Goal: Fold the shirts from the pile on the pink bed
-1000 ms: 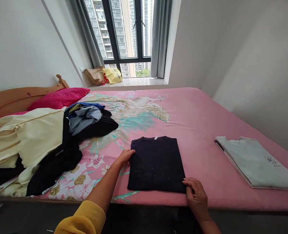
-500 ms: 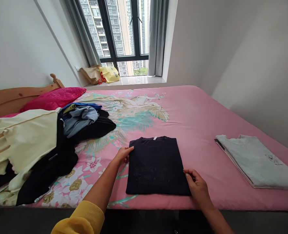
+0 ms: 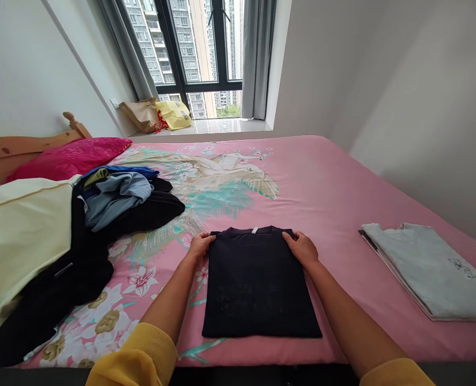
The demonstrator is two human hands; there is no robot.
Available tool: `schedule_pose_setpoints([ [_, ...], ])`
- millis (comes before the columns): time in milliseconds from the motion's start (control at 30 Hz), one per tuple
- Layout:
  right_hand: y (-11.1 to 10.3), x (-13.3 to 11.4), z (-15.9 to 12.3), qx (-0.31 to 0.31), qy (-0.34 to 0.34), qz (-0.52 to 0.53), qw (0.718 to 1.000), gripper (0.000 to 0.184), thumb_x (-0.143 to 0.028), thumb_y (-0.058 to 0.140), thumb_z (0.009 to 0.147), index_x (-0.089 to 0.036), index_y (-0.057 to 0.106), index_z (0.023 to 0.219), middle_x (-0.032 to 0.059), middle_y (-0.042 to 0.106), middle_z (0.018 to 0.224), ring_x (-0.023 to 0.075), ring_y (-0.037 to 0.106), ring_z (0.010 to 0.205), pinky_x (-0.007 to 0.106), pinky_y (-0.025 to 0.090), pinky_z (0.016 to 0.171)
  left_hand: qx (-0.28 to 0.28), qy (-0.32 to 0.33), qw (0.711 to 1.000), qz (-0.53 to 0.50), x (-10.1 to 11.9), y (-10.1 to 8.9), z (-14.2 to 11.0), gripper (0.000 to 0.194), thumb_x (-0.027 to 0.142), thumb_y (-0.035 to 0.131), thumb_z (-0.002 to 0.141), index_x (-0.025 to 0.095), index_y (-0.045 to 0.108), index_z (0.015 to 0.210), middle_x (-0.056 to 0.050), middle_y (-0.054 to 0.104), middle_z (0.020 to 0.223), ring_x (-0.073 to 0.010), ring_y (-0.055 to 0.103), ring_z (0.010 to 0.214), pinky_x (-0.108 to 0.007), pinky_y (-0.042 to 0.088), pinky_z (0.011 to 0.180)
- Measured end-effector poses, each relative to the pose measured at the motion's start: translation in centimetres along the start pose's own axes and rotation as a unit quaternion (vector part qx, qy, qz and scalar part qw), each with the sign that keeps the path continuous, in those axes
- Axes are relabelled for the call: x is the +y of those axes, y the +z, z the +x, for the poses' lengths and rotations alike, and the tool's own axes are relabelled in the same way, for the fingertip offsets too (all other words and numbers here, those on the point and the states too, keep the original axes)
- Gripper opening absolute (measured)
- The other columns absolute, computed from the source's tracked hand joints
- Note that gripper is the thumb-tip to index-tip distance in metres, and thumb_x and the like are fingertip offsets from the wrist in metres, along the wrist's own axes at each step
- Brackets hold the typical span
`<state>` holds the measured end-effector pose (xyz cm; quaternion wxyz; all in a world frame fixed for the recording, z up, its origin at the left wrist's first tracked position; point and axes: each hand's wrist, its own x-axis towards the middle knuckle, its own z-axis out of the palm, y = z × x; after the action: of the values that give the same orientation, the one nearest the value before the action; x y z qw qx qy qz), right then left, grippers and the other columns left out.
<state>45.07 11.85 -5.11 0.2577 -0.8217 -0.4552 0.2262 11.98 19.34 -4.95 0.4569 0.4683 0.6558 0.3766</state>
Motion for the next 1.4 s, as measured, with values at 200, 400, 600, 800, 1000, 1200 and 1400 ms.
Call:
schedule_pose_setpoints([
  [200, 1.9, 0.8, 1.8, 0.065, 0.0, 0.013, 0.998, 0.035, -0.053, 0.052, 0.075, -0.021, 0.065, 0.085, 0.0053, 0.067, 0.082, 0.0212, 0.059, 0.075, 0.029, 0.037, 0.061, 0.1, 0.067, 0.991, 0.061, -1.1, 0.7, 0.8, 0.014, 0.022, 0.064, 0.065, 0.018, 0.06, 0.078, 0.0, 0.063, 0.071, -0.0131, 0.059, 0.067, -0.023, 0.046, 0.065],
  [400, 1.8, 1.8, 1.2, 0.131, 0.0, 0.126, 0.983, 0.04, -0.045, 0.053, 0.075, -0.017, 0.059, 0.103, 0.0035, 0.065, 0.079, 0.0187, 0.059, 0.072, 0.029, 0.042, 0.067, 0.158, 0.106, 0.974, 0.126, -0.3, 0.4, -0.3, 0.022, 0.026, 0.047, 0.081, 0.016, 0.061, 0.094, -0.008, 0.067, 0.087, -0.0204, 0.062, 0.088, -0.035, 0.047, 0.082],
  [600, 1.8, 1.6, -2.9, 0.18, -0.055, 0.224, 0.956, 0.044, -0.046, 0.047, 0.079, -0.013, 0.059, 0.105, 0.0119, 0.063, 0.098, 0.0218, 0.059, 0.088, 0.036, 0.047, 0.081, -0.001, 0.366, 0.884, 0.291, 0.6, 2.0, -8.4, 0.04, 0.031, 0.045, 0.087, 0.024, 0.052, 0.126, -0.005, 0.043, 0.142, -0.0208, 0.033, 0.133, -0.043, 0.018, 0.113],
  [800, 3.6, -0.4, -7.9, 0.005, -0.281, -0.094, 0.955, 0.053, -0.048, 0.04, 0.087, -0.028, 0.04, 0.136, 0.0041, 0.033, 0.146, 0.0256, 0.02, 0.138, 0.056, 0.011, 0.109, -0.055, 0.303, 0.817, 0.488, -1.8, 1.9, -10.2, 0.06, 0.05, 0.039, 0.088, 0.026, 0.029, 0.142, -0.005, 0.021, 0.152, -0.0256, 0.015, 0.14, -0.053, 0.009, 0.112],
  [1000, 2.4, 2.7, -7.9, 0.071, -0.193, -0.039, 0.978, 0.066, -0.05, 0.045, 0.083, -0.011, 0.04, 0.136, 0.0147, 0.038, 0.142, 0.0259, 0.03, 0.133, 0.046, 0.02, 0.11, 0.025, 0.21, 0.855, 0.474, -3.2, -0.4, -9.4, 0.063, 0.049, 0.033, 0.09, 0.012, 0.03, 0.142, -0.015, 0.035, 0.146, -0.0266, 0.026, 0.137, -0.047, 0.014, 0.112],
  [1200, 0.0, 6.6, -13.9, 0.083, -0.13, 0.189, 0.97, 0.068, -0.046, 0.067, 0.067, -0.019, 0.05, 0.126, 0.0098, 0.051, 0.132, 0.0259, 0.044, 0.123, 0.044, 0.027, 0.109, 0.049, 0.233, 0.876, 0.42, -5.3, -1.0, -16.4, 0.067, 0.051, 0.05, 0.082, 0.014, 0.037, 0.137, -0.016, 0.047, 0.136, -0.0302, 0.042, 0.125, -0.044, 0.032, 0.103],
  [1400, -0.5, 8.4, -21.2, 0.084, -0.079, 0.251, 0.961, 0.066, -0.039, 0.069, 0.068, -0.021, 0.048, 0.128, 0.0087, 0.048, 0.134, 0.0245, 0.041, 0.125, 0.045, 0.024, 0.111, 0.075, 0.142, 0.922, 0.352, -5.6, -2.4, -21.5, 0.064, 0.046, 0.055, 0.079, 0.012, 0.039, 0.132, -0.017, 0.059, 0.117, -0.0307, 0.054, 0.111, -0.042, 0.042, 0.092],
])
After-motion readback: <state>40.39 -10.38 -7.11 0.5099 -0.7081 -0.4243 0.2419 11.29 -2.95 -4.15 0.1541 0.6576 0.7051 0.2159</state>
